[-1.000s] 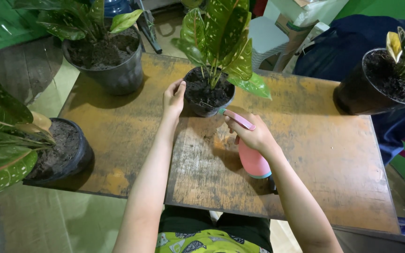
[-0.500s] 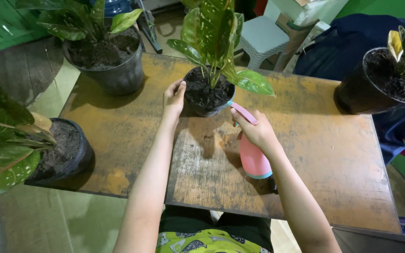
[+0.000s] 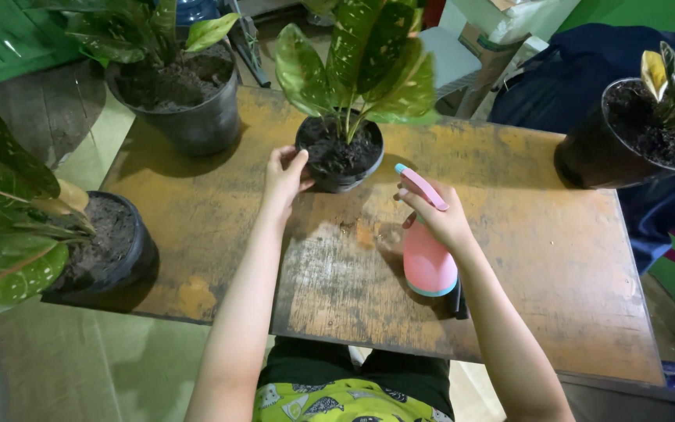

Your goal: The person sprays water onto the leaves of potted plants using a pink spray bottle and then wipes the leaves with a dark cloth. The person handles several potted plants on a wooden table, rotating them to access different leaves.

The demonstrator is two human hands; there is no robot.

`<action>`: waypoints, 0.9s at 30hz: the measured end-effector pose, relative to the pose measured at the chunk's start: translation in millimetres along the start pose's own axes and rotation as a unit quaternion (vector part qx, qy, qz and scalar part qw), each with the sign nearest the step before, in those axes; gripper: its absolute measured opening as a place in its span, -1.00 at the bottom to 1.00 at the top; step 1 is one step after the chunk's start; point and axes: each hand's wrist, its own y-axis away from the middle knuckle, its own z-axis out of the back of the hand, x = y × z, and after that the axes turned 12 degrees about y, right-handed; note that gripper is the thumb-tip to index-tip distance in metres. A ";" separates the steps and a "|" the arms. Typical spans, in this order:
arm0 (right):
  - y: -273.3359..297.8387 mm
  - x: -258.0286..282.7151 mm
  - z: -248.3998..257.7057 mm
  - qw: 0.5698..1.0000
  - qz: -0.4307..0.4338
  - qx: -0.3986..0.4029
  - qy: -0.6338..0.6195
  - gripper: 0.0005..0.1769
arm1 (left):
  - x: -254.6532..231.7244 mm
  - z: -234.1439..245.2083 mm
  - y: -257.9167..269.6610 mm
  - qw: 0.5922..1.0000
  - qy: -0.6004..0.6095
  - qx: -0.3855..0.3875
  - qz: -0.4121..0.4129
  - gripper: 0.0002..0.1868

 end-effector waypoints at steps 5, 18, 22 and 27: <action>12.1 18.6 -4.9 0.999 0.017 0.007 0.043 -0.68 | 0.6 8.6 13.5 0.996 0.045 0.034 0.062 -0.32; 23.8 98.7 -37.8 0.974 0.165 -0.011 0.156 -0.64 | -57.1 20.2 33.5 0.968 -0.141 0.059 -0.197 -0.51; 14.4 110.8 -48.7 0.966 0.175 -0.013 0.191 -0.61 | -99.5 -1.9 37.6 0.957 -0.057 0.085 -0.272 -0.64; 9.7 119.0 -58.8 0.961 0.151 -0.011 0.231 -0.54 | -98.0 -28.0 23.3 0.945 -0.010 0.111 -0.306 -0.58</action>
